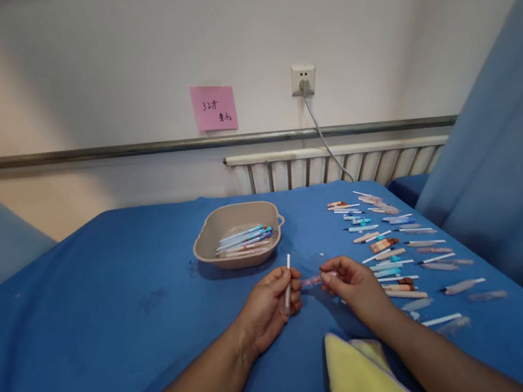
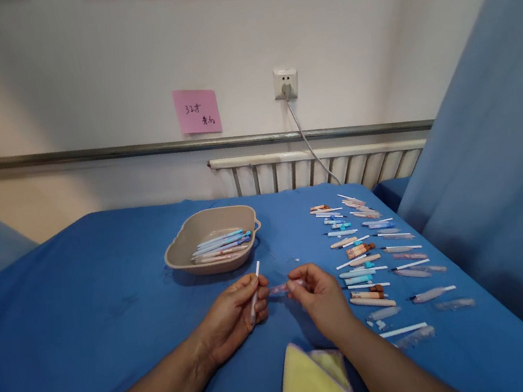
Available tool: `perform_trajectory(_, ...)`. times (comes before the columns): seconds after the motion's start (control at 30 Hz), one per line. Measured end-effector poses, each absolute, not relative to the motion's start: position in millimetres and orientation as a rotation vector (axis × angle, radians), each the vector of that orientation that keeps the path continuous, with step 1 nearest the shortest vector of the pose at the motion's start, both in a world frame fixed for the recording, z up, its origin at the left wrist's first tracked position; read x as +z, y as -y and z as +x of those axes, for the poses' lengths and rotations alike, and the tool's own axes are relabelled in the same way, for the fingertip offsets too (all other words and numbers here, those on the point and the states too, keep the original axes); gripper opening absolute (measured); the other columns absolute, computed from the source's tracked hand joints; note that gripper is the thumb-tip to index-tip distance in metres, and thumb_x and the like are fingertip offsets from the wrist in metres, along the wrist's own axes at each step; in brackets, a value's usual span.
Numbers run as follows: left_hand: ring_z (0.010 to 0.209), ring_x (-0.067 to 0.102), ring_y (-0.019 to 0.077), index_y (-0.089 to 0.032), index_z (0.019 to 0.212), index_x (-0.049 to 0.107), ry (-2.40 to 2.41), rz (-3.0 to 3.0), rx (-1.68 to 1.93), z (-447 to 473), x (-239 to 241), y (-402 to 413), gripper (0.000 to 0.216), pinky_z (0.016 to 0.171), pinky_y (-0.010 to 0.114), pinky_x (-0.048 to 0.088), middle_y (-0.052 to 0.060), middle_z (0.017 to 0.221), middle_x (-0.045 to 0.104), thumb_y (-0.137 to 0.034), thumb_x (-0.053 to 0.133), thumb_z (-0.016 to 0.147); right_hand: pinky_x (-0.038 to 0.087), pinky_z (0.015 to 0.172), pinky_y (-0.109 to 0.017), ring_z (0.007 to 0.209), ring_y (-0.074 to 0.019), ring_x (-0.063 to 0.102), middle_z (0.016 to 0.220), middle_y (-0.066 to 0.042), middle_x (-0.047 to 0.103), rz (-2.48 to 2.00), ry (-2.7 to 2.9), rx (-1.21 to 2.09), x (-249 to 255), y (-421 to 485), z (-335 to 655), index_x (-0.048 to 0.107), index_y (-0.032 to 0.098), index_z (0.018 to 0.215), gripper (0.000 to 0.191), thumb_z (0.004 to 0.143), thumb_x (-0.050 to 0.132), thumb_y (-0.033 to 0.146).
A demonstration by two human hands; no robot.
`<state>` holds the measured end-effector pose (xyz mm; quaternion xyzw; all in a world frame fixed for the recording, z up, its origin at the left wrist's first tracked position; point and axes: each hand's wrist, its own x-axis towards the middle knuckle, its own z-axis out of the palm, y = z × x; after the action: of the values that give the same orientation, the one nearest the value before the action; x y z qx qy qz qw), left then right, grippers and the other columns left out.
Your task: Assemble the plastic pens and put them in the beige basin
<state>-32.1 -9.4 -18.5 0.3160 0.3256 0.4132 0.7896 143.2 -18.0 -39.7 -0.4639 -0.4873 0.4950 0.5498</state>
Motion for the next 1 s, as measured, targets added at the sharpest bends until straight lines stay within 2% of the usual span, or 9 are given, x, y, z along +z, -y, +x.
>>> perform_trajectory(0.1,0.046,0.042,0.0056,-0.015,0.082,0.055,-0.662,0.701,0.824,-29,-19,14,0.013,0.047,0.019,0.030,-0.002,0.062,0.048,-0.026,0.052,0.086,0.043,0.053,-0.025,0.057,-0.0134,0.057,0.064,0.000,0.062,-1.046,1.067,1.281,-32,21,141,0.061,0.017,0.078,0.033,0.065,0.073,0.045)
perform_trajectory(0.3,0.041,0.031,0.0028,-0.014,0.082,0.054,-0.655,0.704,0.691,-23,-13,24,0.015,0.043,0.017,0.019,-0.003,0.059,0.045,-0.027,0.049,0.088,0.042,0.054,-0.022,0.056,-0.0102,0.056,0.070,-0.002,0.066,-0.966,0.957,1.437,-32,24,143,0.063,0.016,0.079,0.034,0.071,0.067,0.048)
perform_trajectory(0.43,0.041,0.028,0.0024,-0.014,0.081,0.053,-0.693,0.732,0.649,-24,-11,24,0.015,0.042,0.018,0.015,-0.005,0.057,0.042,-0.029,0.052,0.087,0.043,0.050,-0.020,0.054,-0.0100,0.058,0.068,-0.002,0.067,-0.926,0.765,1.516,-29,23,146,0.063,0.015,0.080,0.034,0.067,0.072,0.046)
perform_trajectory(0.7,0.042,0.031,0.0036,-0.015,0.079,0.054,-0.713,0.791,0.573,-23,-9,28,0.019,0.043,0.019,0.019,-0.004,0.058,0.045,-0.033,0.055,0.084,0.042,0.046,-0.017,0.052,-0.0087,0.058,0.065,0.000,0.065,-0.897,0.621,1.607,-20,24,147,0.061,0.016,0.076,0.031,0.066,0.074,0.043)
perform_trajectory(1.0,0.041,0.028,0.0035,-0.015,0.079,0.053,-0.672,0.700,0.565,-24,-11,23,0.017,0.043,0.018,0.017,-0.006,0.054,0.039,-0.031,0.055,0.085,0.043,0.047,-0.018,0.054,-0.0102,0.060,0.067,-0.002,0.067,-0.874,0.641,1.622,-25,23,150,0.061,0.016,0.081,0.029,0.069,0.072,0.040)
